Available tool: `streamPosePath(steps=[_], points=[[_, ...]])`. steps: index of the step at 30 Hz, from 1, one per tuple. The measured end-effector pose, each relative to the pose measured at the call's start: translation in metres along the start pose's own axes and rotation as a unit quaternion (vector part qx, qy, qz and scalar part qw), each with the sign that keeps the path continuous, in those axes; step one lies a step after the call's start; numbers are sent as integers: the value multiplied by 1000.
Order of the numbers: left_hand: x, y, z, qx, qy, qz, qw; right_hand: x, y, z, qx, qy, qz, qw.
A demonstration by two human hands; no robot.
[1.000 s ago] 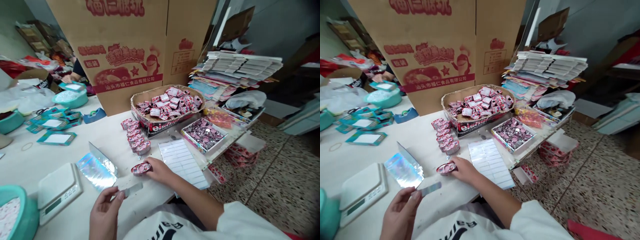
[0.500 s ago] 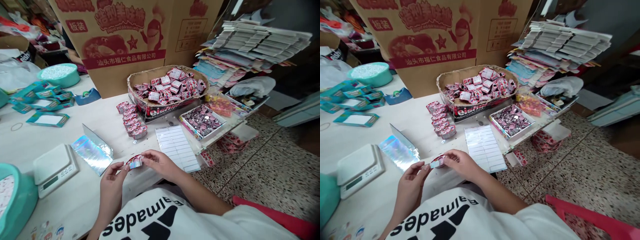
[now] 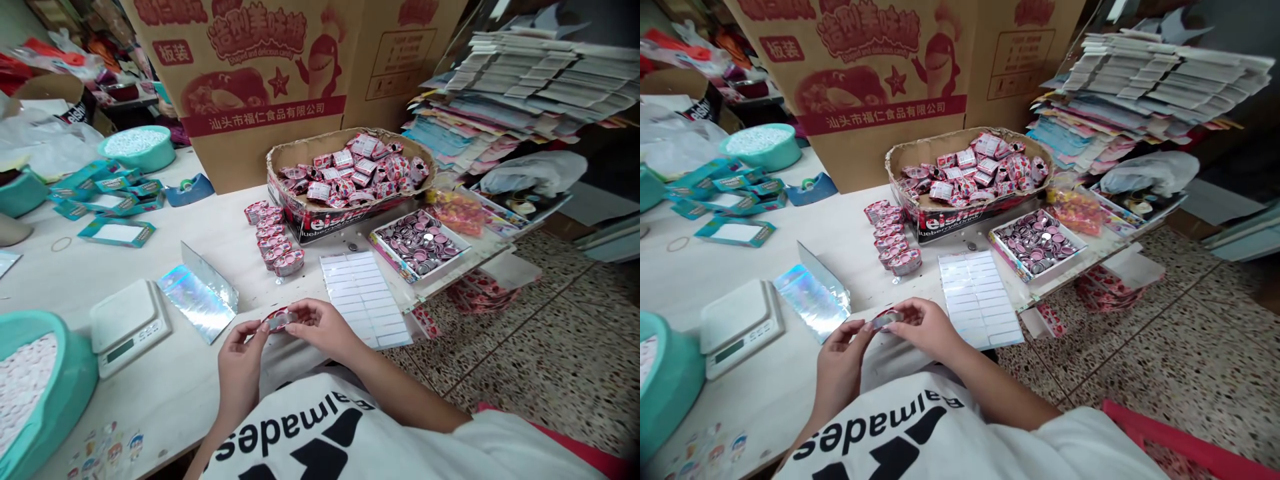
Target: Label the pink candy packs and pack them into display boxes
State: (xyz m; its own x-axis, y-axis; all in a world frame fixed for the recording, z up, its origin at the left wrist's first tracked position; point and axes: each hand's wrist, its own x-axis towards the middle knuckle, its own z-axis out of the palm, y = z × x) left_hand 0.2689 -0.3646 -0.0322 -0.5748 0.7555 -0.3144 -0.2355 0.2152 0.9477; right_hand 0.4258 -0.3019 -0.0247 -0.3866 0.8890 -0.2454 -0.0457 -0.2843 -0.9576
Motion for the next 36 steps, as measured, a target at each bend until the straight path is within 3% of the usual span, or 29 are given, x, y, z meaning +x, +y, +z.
streamPosePath(steps=[6,9,14,21,28,36], points=[[-2,6,0,36,-17,-1,999,4,4,-2,-23,-6,-38,999],[1,7,-2,99,-22,24,995,8,6,-3,-78,32,-59,995],[14,2,-4,253,-23,83,964,20,12,-2,-226,97,-121,962],[23,0,-3,322,-40,138,936,26,18,1,-295,109,-124,941],[24,-5,-3,313,-43,147,937,25,19,3,-326,111,-126,930],[20,-1,0,300,-53,106,947,22,13,6,-336,108,-123,927]])
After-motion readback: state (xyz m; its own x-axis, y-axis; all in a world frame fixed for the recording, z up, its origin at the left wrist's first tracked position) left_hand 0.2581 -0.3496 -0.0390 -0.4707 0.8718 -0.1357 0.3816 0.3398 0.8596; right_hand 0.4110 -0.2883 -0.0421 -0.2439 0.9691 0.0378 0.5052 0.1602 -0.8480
